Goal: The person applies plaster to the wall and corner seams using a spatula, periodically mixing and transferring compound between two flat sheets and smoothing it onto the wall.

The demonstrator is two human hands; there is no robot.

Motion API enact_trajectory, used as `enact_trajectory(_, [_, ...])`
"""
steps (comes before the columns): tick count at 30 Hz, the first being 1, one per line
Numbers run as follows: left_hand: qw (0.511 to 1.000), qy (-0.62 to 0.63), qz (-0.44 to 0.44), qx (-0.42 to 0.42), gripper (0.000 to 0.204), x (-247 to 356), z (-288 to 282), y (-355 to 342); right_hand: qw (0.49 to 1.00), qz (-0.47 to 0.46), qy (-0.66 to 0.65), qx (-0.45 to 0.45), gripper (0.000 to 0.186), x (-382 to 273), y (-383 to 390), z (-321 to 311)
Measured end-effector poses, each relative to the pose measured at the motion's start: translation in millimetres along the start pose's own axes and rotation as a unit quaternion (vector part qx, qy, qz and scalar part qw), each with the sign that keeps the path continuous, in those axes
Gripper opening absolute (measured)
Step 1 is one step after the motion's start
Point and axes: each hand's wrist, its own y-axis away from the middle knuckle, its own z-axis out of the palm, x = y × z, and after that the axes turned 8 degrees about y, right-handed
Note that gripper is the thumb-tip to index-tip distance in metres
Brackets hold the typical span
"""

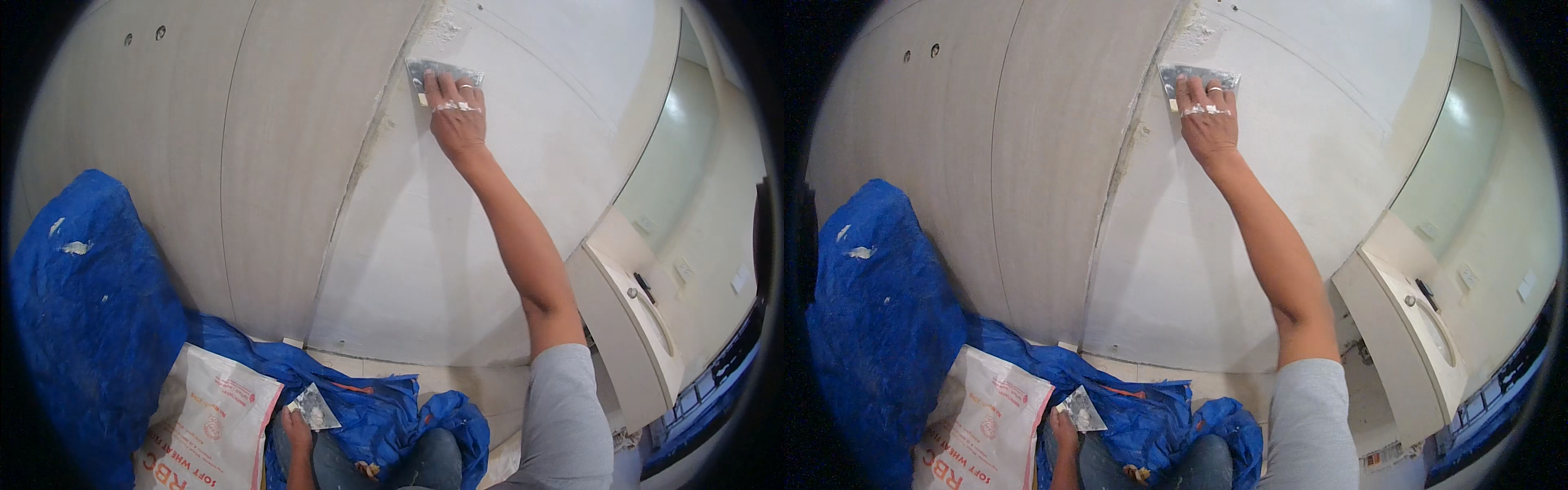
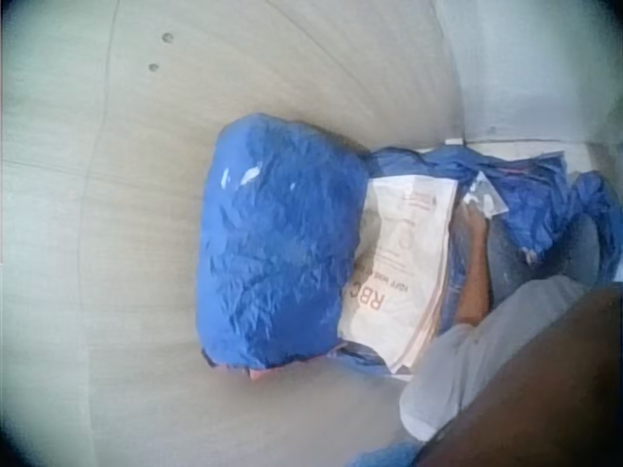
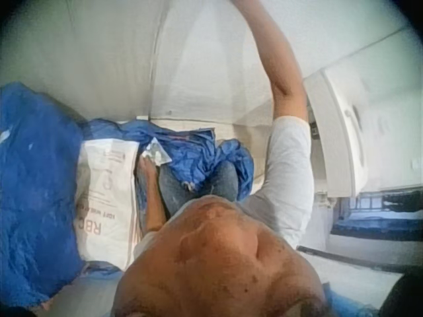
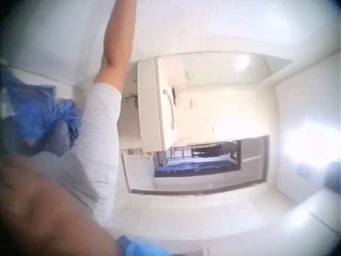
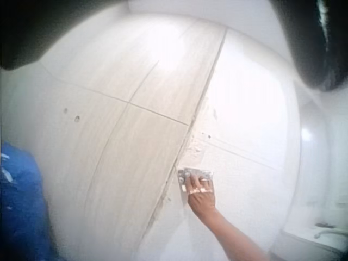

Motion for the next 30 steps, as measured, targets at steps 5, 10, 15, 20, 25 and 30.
enact_trajectory(5, [0.998, 0.004, -0.034, -0.049, 0.043, 29, -3, 4, 0.994, 0.106, 0.014, 0.031, 0.036, 56, -51, -19])
enact_trajectory(10, [1.000, 0.008, 0.016, -0.009, 0.038, 15, 3, 0, 0.984, 0.165, 0.013, -0.060, 0.044, 76, -88, -3])
enact_trajectory(15, [0.999, 0.024, -0.010, -0.044, 0.034, 34, 1, 3, 0.995, 0.047, -0.026, -0.079, 0.046, 37, -56, -8])
enact_trajectory(20, [0.991, -0.007, -0.098, -0.091, 0.050, 39, -5, 2, 0.996, -0.015, -0.055, -0.068, 0.037, 35, -39, -12])
enact_trajectory(25, [0.998, 0.062, 0.027, -0.021, 0.027, -20, 5, -11, 0.996, 0.089, -0.023, 0.009, 0.042, 94, -89, -7])
enact_trajectory(30, [0.994, 0.070, -0.022, -0.084, 0.028, 29, 2, -2, 0.992, 0.118, 0.018, 0.039, 0.044, 105, -95, 21])
